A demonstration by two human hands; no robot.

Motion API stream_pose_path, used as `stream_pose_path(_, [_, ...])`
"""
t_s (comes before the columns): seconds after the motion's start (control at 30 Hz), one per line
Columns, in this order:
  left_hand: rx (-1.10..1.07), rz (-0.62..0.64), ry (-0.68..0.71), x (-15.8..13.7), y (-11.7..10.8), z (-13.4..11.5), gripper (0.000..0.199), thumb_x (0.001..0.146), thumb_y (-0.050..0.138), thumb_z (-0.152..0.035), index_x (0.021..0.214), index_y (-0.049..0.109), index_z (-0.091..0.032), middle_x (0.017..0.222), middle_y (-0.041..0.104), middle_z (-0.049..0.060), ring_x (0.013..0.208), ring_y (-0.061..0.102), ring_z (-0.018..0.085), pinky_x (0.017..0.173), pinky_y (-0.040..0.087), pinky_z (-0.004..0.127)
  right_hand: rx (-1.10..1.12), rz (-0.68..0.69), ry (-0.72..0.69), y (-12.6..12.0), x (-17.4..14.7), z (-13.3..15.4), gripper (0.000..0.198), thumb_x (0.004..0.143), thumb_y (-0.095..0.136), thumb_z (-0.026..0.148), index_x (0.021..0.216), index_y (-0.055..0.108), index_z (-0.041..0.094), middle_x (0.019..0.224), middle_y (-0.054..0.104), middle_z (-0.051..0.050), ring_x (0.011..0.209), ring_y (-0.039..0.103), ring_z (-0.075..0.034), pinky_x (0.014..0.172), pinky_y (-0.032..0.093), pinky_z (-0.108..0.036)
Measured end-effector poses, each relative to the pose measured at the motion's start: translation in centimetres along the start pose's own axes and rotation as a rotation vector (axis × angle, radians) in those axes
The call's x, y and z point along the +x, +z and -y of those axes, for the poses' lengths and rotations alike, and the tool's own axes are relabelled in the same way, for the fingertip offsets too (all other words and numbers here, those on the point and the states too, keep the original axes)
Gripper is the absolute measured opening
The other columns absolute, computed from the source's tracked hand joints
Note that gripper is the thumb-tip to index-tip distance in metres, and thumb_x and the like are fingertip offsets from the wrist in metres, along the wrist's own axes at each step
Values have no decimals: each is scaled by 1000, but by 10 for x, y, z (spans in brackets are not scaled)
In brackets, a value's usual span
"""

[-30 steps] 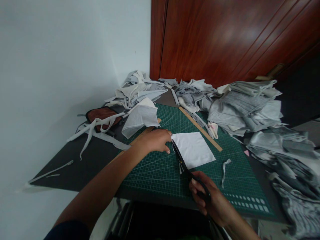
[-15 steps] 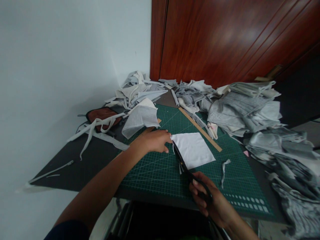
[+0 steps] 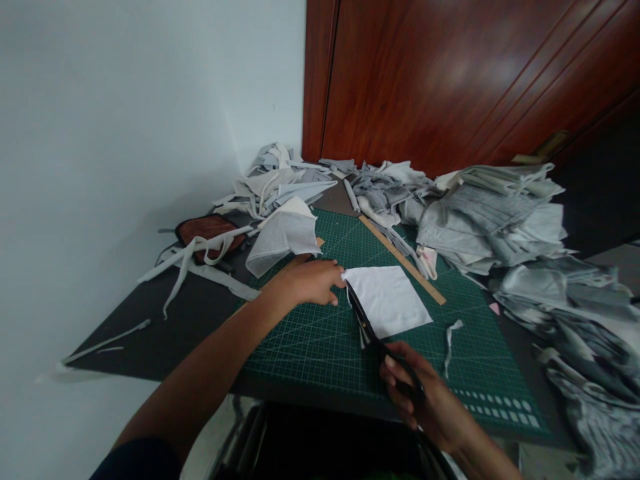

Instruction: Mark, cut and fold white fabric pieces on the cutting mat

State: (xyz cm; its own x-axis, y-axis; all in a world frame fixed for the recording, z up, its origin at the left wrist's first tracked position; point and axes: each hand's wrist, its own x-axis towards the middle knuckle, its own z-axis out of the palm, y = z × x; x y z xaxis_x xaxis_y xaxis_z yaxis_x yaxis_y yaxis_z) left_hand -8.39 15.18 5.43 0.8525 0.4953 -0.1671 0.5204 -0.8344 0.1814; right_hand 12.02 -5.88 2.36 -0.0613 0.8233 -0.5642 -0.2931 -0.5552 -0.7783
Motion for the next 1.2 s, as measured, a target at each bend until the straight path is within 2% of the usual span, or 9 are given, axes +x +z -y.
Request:
stream_pose_path(0.27, [-21,-23,-15,1,3,5,35,84,77,-36,118,74,-29,138,63,7,129,57,29,102,46,37,-33,-11,-31,4,-2,-5,51,74,83,59,100,54,25,68,47,11,43,34,-3,33,31,-13])
stream_pose_path(0.5, [-3,-78,-33,1,3,8,27,86,72,-37,112,75,-30,125,69,6,109,66,27,84,49,34,-25,-4,-29,3,-1,-7,48,78,81,57,101,55,25,69,47,10,43,34,-3,33,31,-14])
stream_pose_path(0.77, [53,-98,-22,1,8,7,24,87,70,-37,109,75,-28,122,69,6,101,67,25,79,49,33,-18,-20,-19,5,-2,-8,56,72,83,61,104,54,26,67,47,11,44,34,-3,33,30,-13])
stream_pose_path(0.9, [54,-76,-15,1,7,6,26,87,70,-36,111,75,-28,126,67,7,104,66,25,83,48,34,-33,-21,-23,8,-3,-7,56,71,84,62,102,54,25,63,44,12,44,32,-4,33,31,-13])
stream_pose_path(1.07, [50,-87,-22,1,5,6,22,87,70,-36,106,76,-27,120,69,7,100,67,26,80,49,35,46,-41,29,9,-6,-7,61,64,86,65,98,53,27,64,47,11,41,31,-3,31,27,-13])
stream_pose_path(1.2, [49,-74,1,2,4,6,20,87,71,-34,104,77,-25,118,70,8,99,68,28,77,49,35,75,-67,57,5,-9,-6,59,63,87,60,97,53,27,64,48,12,39,31,-3,30,27,-13])
